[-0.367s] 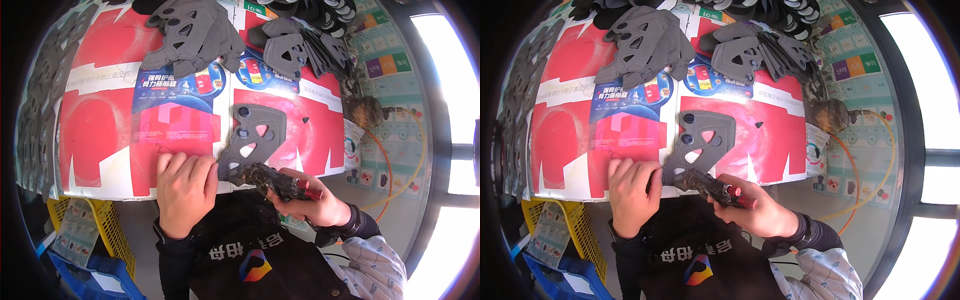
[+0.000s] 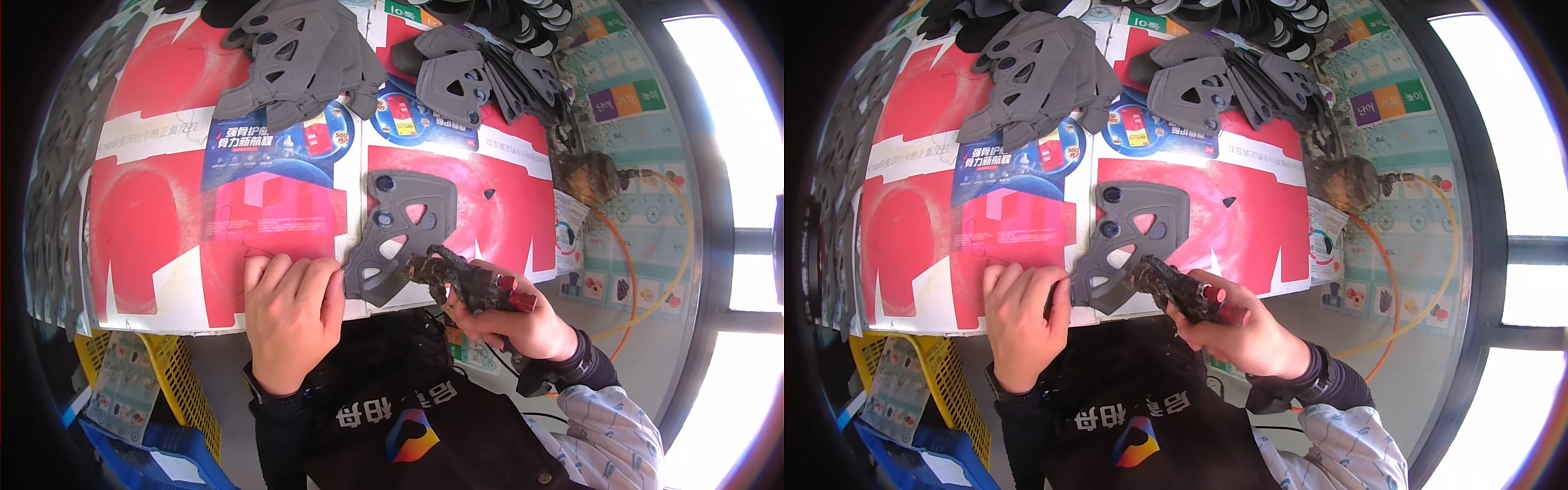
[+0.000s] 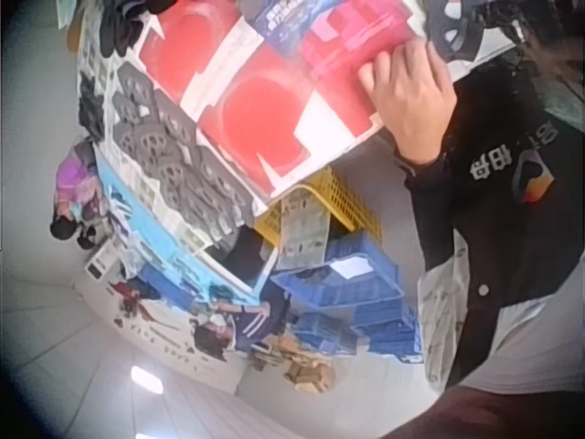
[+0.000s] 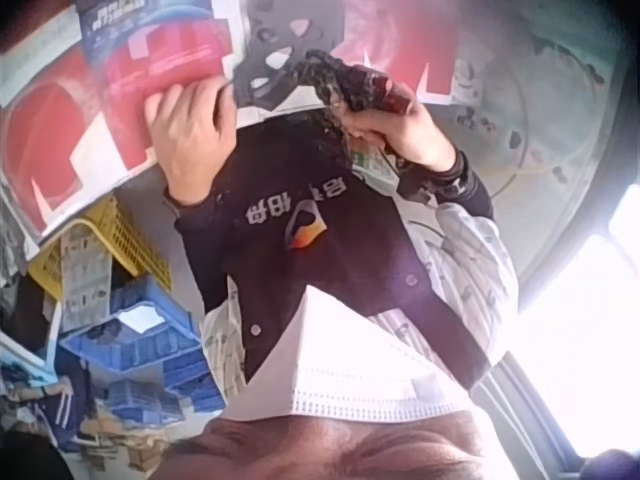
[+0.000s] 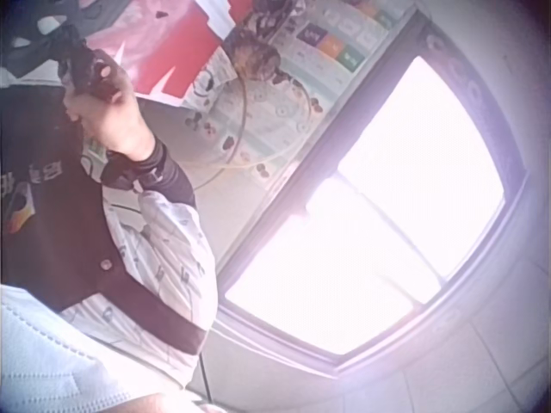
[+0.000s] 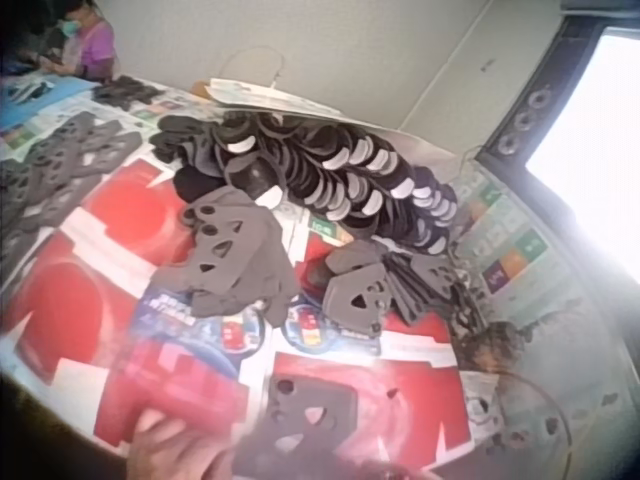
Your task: Applying adhesive to shoe upper components using a spray gun at a workstation.
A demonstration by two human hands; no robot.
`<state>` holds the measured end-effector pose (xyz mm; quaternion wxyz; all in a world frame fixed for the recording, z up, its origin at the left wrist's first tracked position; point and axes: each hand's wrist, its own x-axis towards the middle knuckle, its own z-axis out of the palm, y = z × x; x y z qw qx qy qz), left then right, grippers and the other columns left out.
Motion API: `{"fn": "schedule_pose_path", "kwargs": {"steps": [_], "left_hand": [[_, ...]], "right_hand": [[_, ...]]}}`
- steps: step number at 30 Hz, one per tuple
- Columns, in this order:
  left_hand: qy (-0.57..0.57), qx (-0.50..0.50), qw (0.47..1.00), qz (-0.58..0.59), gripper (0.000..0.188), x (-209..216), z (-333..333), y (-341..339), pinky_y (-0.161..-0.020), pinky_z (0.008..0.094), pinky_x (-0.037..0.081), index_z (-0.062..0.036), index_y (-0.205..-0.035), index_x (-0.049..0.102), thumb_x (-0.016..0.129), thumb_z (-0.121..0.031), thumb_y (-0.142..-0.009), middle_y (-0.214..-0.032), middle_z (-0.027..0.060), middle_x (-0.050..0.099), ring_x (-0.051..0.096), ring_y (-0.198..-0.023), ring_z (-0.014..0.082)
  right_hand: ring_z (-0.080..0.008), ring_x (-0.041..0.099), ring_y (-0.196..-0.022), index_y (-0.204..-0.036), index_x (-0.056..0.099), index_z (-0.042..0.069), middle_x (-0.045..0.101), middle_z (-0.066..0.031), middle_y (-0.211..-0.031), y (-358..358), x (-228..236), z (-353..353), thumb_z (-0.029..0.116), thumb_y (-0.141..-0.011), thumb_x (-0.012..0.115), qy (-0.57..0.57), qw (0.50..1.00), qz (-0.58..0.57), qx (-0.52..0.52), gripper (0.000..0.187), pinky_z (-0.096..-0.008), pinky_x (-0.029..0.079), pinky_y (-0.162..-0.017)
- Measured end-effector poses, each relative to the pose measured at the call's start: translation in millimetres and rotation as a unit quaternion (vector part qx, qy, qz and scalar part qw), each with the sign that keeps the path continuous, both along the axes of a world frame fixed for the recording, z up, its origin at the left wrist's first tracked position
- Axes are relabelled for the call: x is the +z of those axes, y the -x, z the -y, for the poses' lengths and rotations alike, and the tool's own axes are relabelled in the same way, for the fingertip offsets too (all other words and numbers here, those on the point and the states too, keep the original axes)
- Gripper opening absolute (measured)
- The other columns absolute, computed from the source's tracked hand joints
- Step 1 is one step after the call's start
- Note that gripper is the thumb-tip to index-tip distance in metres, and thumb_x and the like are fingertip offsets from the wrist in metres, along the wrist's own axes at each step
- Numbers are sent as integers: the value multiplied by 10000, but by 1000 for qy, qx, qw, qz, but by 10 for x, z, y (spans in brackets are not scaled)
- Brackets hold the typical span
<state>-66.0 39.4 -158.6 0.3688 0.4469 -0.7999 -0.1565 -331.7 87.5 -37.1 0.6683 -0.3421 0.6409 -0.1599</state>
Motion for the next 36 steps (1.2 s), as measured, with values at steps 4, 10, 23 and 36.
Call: {"fn": "schedule_pose_path", "kwargs": {"steps": [4,10,23,36], "left_hand": [[-19,0,1000,9,86,22,-5,6,-772,424,407,-52,-937,653,717,-38,-881,-793,79,658,554,-700,291],[-19,4,1000,11,79,35,-12,-5,-773,423,406,-52,-934,653,712,-37,-884,-797,79,658,554,-703,293],[-25,3,1000,12,84,46,-9,-7,-773,422,407,-50,-942,652,712,-40,-884,-790,78,646,550,-702,291],[-24,0,1000,-4,86,12,17,4,-762,423,404,-51,-946,656,717,-48,-886,-765,77,632,536,-682,288]], "right_hand": [[-27,555,-703,-1228,638,55,649,22,-881,32,-2,23,29,-957,691,22,999,6,-24,278,-206,397,-535],[-42,579,-732,-1180,643,58,655,9,-913,73,38,73,11,-950,676,24,996,44,-74,236,-205,404,-522],[-81,471,-529,-1117,635,-11,619,-75,-778,130,59,159,30,-921,633,88,987,-37,-127,200,-253,328,-484],[-84,489,-555,-1128,663,12,628,-46,-757,144,68,337,-14,-938,662,107,987,0,-122,192,-240,341,-532]]}}
